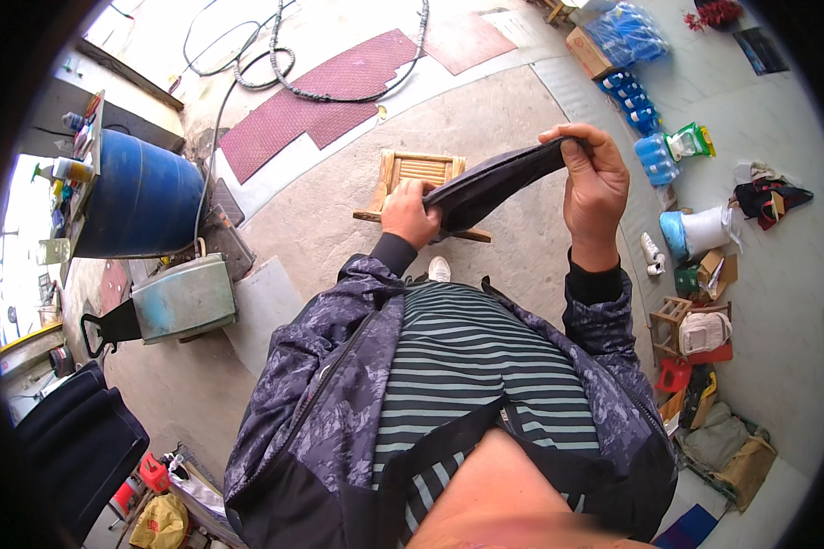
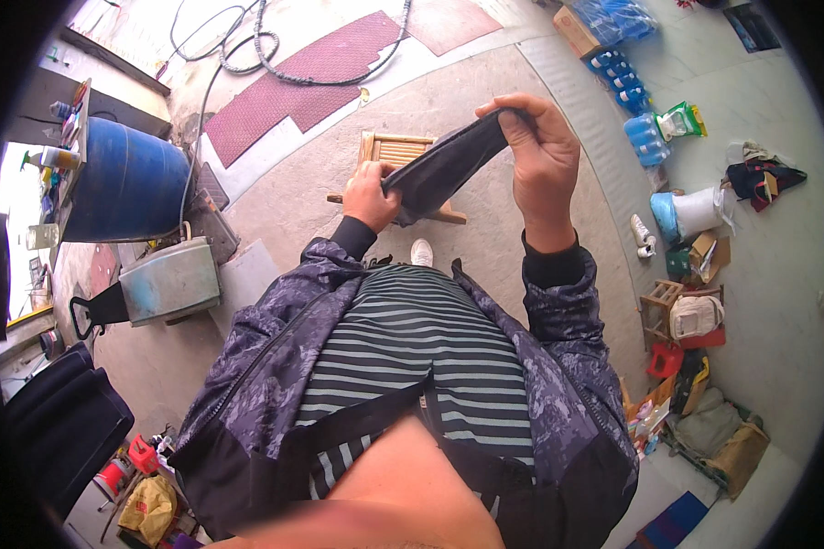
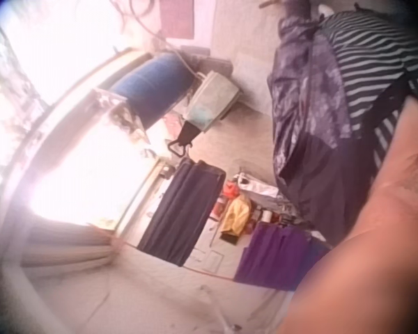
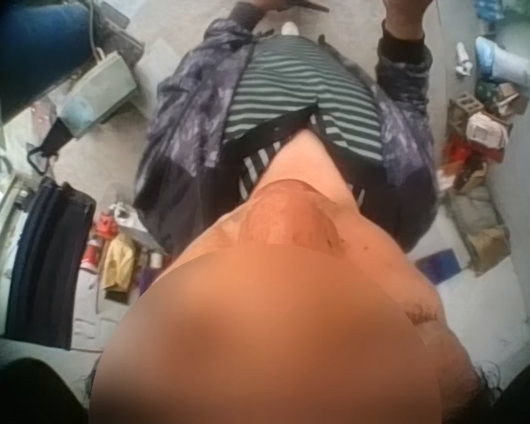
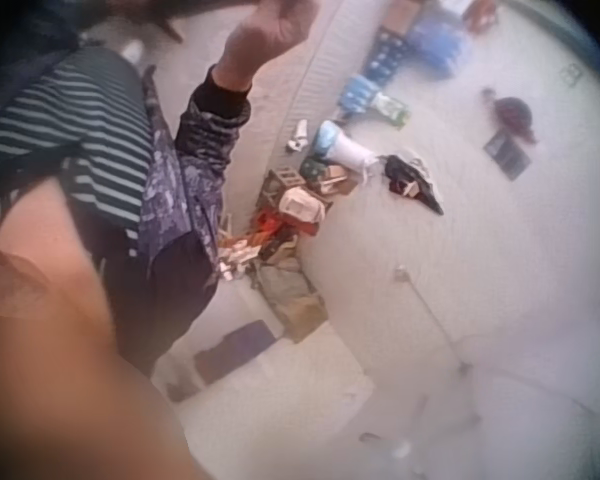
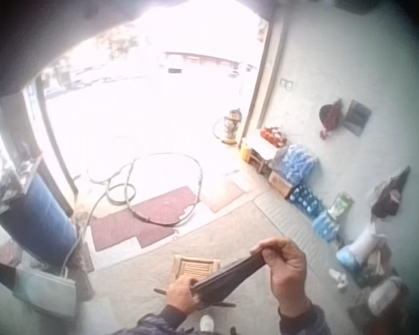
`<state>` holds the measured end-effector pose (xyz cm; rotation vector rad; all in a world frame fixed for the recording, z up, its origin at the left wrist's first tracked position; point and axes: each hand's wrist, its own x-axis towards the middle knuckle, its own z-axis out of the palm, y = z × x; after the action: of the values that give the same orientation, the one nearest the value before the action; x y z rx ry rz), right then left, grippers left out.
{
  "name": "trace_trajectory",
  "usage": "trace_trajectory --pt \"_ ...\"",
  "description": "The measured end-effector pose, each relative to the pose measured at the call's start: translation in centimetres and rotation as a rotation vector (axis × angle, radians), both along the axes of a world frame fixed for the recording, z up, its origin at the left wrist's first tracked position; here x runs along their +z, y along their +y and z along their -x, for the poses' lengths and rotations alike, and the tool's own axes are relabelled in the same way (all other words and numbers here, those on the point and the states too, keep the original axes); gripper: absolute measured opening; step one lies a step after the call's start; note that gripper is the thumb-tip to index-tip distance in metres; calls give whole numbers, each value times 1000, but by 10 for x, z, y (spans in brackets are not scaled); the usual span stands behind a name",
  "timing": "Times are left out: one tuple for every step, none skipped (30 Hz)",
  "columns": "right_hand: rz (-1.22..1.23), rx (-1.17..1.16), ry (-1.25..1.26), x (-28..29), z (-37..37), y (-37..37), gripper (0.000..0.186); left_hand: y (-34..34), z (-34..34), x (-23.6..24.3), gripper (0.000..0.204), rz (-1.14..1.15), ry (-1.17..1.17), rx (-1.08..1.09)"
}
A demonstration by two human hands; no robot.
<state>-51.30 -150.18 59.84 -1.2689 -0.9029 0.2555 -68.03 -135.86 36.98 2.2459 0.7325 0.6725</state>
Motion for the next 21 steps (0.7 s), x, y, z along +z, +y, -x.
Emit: trace_trajectory --pt "-3 -5 1 -1 -1 -1 15 1 4 -3 28 -2 9 4" --pt "-10 -11 0 -1 -3 -2 15 3 9 -7 28 -5 19 9" --pt "-18 -16 0 -1 -5 -2 14 4 14 -12 28 23 36 8" --pt "-28 -23 3 -2 -6 -3 14 5 19 -17 27 19 59 8" --pt "-25 -26 -2 -2 -8 -5 14 6 24 -22 27 10 76 9" --pt "-24 -28 -5 -3 -9 -6 15 7 29 -29 27 4 101 12" --pt "-27 -31 -3 -3 -10 -7 15 9 35 -35 27 -18 91 16" --pt "-26 -38 -1 -3 -11 -8 15 10 41 -43 27 -21 110 25" --pt "-29 -45 4 -4 -12 -9 15 11 48 -50 26 -21 137 36" --pt "-32 -52 10 -4 -13 -10 15 12 55 -57 26 -28 161 49" --pt "-41 -55 20 -4 -15 -11 15 13 62 -65 23 -24 159 54" --pt "-50 -58 27 -4 -17 -11 16 14 70 -72 23 -22 189 72" --pt "-63 -60 34 -4 -19 -12 16 15 78 -79 22 -24 220 92" --pt "-62 -63 42 -4 -20 -12 16 16 85 -85 21 -18 262 110" --pt "-65 -66 49 -5 -21 -12 15 17 92 -91 20 -24 275 114" --pt "-68 -70 59 -6 -21 -12 15 18 97 -96 20 -48 273 123" --pt "-59 -62 59 -7 -21 -12 16 18 101 -100 20 -58 288 134" --pt "-49 -55 62 -8 -20 -11 16 19 105 -104 20 -52 328 147" --pt "-44 -41 60 -9 -20 -10 16 20 106 -108 21 -58 322 151" --pt "-43 -45 70 -10 -19 -9 16 22 107 -111 22 -26 283 164" --pt "-46 -42 74 -10 -19 -7 16 24 107 -114 23 13 256 181"
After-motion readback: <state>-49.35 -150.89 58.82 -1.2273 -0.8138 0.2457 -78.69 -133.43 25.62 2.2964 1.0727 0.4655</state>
